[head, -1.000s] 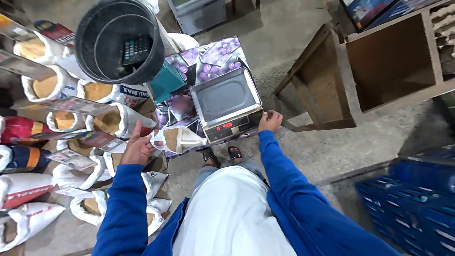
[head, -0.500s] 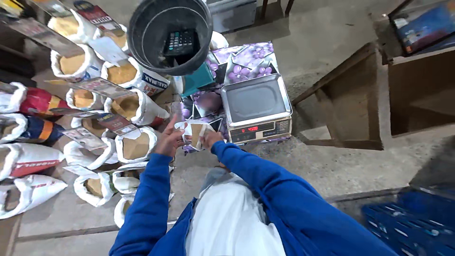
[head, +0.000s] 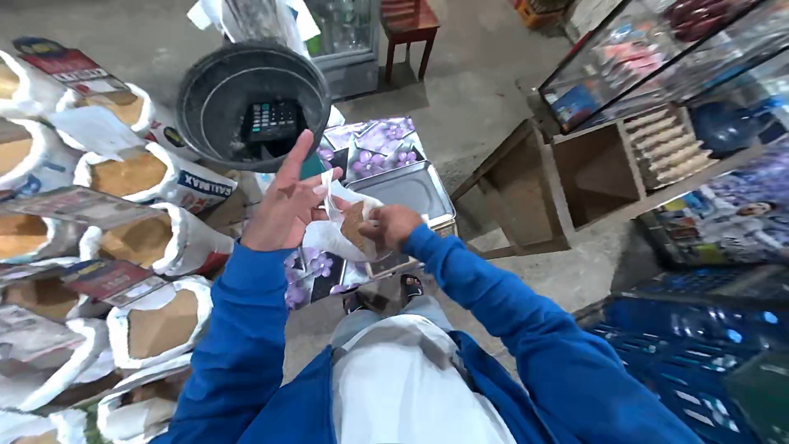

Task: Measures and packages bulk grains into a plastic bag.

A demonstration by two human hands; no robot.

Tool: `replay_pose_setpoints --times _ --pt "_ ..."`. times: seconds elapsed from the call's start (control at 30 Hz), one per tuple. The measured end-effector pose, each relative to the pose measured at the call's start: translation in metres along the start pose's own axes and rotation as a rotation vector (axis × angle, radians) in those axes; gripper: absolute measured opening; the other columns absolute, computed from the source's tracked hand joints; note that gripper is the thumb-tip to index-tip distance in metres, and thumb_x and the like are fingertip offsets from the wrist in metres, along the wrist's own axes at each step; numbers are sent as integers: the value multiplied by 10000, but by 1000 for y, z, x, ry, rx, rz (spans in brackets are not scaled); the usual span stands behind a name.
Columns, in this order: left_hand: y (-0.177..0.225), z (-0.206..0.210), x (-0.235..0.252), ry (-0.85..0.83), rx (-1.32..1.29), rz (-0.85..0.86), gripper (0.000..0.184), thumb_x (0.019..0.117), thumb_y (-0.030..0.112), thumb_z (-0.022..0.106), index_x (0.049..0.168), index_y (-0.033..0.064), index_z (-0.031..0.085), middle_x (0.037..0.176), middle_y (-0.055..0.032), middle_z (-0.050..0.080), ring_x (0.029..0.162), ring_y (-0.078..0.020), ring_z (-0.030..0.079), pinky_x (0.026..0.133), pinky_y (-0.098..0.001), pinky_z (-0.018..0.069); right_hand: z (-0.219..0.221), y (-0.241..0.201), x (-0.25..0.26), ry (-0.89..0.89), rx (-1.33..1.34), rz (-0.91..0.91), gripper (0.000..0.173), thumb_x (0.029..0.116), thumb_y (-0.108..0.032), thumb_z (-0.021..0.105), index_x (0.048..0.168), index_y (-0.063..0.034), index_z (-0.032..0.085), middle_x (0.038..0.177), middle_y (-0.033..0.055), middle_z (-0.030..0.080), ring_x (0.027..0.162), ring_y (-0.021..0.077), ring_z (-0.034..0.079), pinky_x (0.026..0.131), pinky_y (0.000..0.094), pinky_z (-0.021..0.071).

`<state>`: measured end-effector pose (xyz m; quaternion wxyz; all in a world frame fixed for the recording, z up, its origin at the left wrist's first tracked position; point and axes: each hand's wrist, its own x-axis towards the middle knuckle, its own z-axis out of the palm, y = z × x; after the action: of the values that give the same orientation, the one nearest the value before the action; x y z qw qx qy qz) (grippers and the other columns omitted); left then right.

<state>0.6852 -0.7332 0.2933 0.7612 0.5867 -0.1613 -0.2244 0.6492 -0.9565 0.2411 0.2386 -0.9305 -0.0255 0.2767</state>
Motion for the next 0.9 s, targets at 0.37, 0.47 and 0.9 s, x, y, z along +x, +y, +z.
replay_pose_setpoints --times 0.37,0.47,0.9 --pt "-123 58 83 295 -220 -108 606 1075 119 442 1624 312 272 1336 -153 636 754 -235 707 639 -386 617 -96 103 47 75 -385 61 543 948 -573 602 986 -47 734 1048 226 723 1040 441 689 826 711 520" --pt "-132 82 96 302 -225 -140 613 1075 122 451 1624 320 266 1341 -160 638 774 -256 720 653 -401 625 -111 136 55 76 -330 53 580 950 -619 569 980 -66 739 1020 211 725 1012 423 693 819 706 520" --pt "-119 153 123 422 166 -156 646 1046 100 544 1619 296 320 1449 -137 582 859 -321 738 680 -463 641 -157 212 36 162 -30 -5 587 978 -613 485 925 -79 724 924 187 717 908 393 700 752 675 522"
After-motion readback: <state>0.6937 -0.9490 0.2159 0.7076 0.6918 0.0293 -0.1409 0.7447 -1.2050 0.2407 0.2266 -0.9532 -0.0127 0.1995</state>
